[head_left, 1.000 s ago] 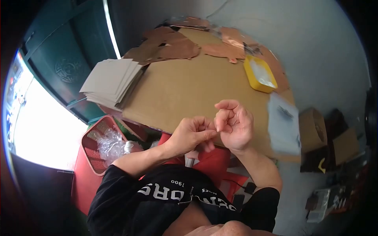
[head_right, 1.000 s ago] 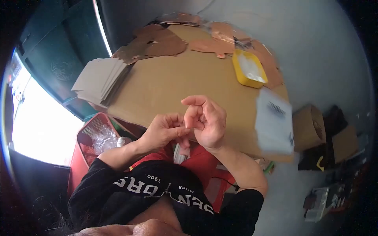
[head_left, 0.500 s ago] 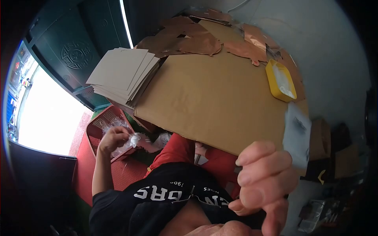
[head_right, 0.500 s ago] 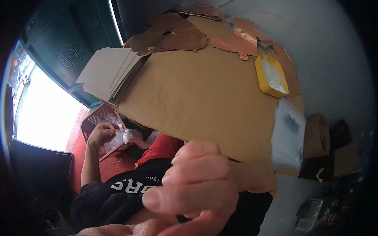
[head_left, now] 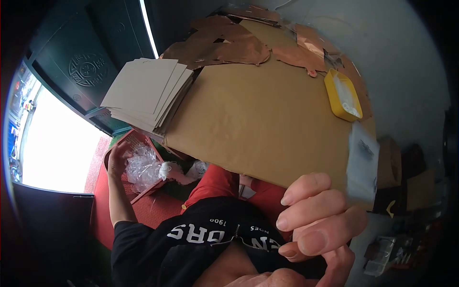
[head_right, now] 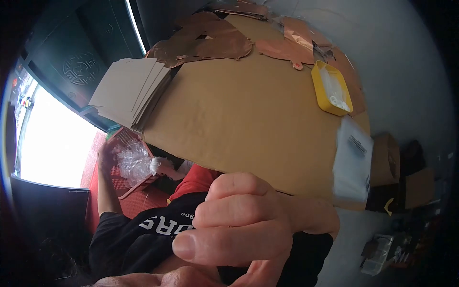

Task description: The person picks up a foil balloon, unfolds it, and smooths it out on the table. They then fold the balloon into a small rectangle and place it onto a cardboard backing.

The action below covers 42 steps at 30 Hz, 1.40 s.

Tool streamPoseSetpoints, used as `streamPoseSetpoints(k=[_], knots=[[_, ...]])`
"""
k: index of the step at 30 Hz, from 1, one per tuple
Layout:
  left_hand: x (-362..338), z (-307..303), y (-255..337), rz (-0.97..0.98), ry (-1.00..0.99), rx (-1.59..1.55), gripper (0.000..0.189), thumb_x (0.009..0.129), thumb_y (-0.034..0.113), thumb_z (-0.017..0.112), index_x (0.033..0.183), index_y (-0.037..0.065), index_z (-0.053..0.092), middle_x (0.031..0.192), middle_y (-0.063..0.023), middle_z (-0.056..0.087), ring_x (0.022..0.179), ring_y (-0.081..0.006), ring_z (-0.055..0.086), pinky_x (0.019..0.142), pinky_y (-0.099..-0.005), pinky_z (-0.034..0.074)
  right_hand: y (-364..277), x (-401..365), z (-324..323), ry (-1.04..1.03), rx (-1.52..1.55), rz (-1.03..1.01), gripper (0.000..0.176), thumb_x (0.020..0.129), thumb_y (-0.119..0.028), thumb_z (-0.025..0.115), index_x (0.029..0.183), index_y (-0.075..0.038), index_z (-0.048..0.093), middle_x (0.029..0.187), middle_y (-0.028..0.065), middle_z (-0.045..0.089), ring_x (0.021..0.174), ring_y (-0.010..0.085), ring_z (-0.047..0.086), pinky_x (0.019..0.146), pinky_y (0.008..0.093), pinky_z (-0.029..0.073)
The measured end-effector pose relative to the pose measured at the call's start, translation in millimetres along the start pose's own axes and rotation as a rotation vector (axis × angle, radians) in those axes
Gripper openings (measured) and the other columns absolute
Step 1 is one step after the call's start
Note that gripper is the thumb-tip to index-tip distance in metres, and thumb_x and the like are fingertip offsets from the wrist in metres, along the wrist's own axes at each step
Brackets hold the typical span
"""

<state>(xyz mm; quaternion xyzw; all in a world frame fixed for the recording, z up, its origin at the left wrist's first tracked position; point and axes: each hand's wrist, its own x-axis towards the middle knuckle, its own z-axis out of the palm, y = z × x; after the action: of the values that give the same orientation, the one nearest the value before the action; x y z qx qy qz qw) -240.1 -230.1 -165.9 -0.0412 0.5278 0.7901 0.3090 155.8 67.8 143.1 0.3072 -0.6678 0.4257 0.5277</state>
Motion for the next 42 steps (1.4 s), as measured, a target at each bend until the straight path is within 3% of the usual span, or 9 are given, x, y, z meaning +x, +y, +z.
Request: streamPoseSetpoints(k=[3,7,10,15,19,22,28,31,42], knots=[[66,-84,-41,0.002,0.083,0.183,0.044,0.093,0.034,0.058,0.121,0.000,0.062,0.089,-0.0170,0.070,0.060,-0.0223,0.066,0.036,-0.0281,0.041,-2,-6,25,0.205,-0.090,-0.037,0.038,0.088,-0.047,0.066,0.109,-0.015,0.060,0.107,0.0168,0.056,0.074,0.0272,0.052,0.058,0.0411,0.041],[61,-70,-38,-0.279,-0.494,1.913,0.030,0.088,0.031,0.069,0.095,0.002,0.073,0.091,-0.0175,0.073,0.078,-0.0209,0.069,0.077,-0.0397,0.053,3,-11,0,0.021,-0.012,-0.088,0.039,0.088,-0.042,0.065,0.116,-0.016,0.056,0.110,0.0174,0.055,0.076,0.0271,0.052,0.061,0.0425,0.042],[27,-44,-42,-0.084,0.069,0.602,0.024,0.088,0.026,0.070,0.099,0.005,0.073,0.086,-0.0152,0.074,0.078,-0.0231,0.068,0.077,-0.0390,0.054,5,-8,-12,-0.048,0.004,-0.088,0.039,0.089,-0.032,0.062,0.122,-0.015,0.051,0.115,0.0183,0.053,0.076,0.0251,0.053,0.063,0.0396,0.043],[19,-44,-25,-0.314,0.026,0.934,0.045,0.093,0.023,0.059,0.133,0.002,0.053,0.138,-0.0227,0.051,0.111,-0.0347,0.061,0.069,-0.0387,0.055,16,-13,-62,-0.170,-0.131,0.046,0.045,0.090,-0.015,0.057,0.132,-0.013,0.042,0.125,0.0198,0.048,0.078,0.0217,0.055,0.066,0.0347,0.045],[23,-43,-6,-0.224,0.131,0.656,0.045,0.095,0.030,0.052,0.131,0.004,0.057,0.133,-0.0150,0.058,0.107,-0.0313,0.064,0.073,-0.0455,0.055,53,-35,-99,-0.016,-0.335,0.299,0.054,0.086,0.003,0.053,0.137,-0.006,0.038,0.126,0.0209,0.048,0.079,0.0177,0.055,0.069,0.0303,0.047],[48,-55,17,-0.142,-0.113,1.885,0.038,0.090,0.032,0.058,0.118,0.006,0.063,0.125,-0.0178,0.063,0.100,-0.0262,0.067,0.076,-0.0398,0.054,85,-64,-128,0.019,-0.480,0.496,0.045,0.090,0.008,0.049,0.134,0.000,0.042,0.118,0.0168,0.053,0.076,0.0095,0.050,0.066,0.0247,0.044],[-8,90,106,0.521,0.799,1.712,0.039,0.091,0.037,0.060,0.109,0.003,0.066,0.120,-0.0232,0.058,0.113,-0.0438,0.055,0.095,-0.0581,0.042,113,-115,-156,0.116,-0.549,0.866,0.029,0.095,-0.001,0.048,0.124,0.003,0.051,0.094,0.0040,0.063,0.065,0.0041,0.047,0.060,0.0191,0.041],[-2,142,141,1.338,0.688,1.535,0.027,0.092,0.021,0.062,0.110,0.002,0.066,0.117,-0.0210,0.063,0.114,-0.0386,0.057,0.098,-0.0444,0.045,120,-131,-159,0.109,-0.490,0.968,0.027,0.096,-0.004,0.047,0.122,0.003,0.054,0.085,0.0017,0.064,0.063,0.0043,0.048,0.058,0.0201,0.041],[21,325,132,0.952,-0.424,1.733,0.046,0.104,0.040,0.039,0.126,0.004,0.058,0.132,-0.0167,0.057,0.135,-0.0346,0.040,0.117,-0.0439,0.025,111,-127,-152,0.003,-0.539,1.008,0.026,0.098,-0.006,0.047,0.121,0.003,0.055,0.083,0.0033,0.062,0.070,0.0080,0.053,0.065,0.0236,0.045]])
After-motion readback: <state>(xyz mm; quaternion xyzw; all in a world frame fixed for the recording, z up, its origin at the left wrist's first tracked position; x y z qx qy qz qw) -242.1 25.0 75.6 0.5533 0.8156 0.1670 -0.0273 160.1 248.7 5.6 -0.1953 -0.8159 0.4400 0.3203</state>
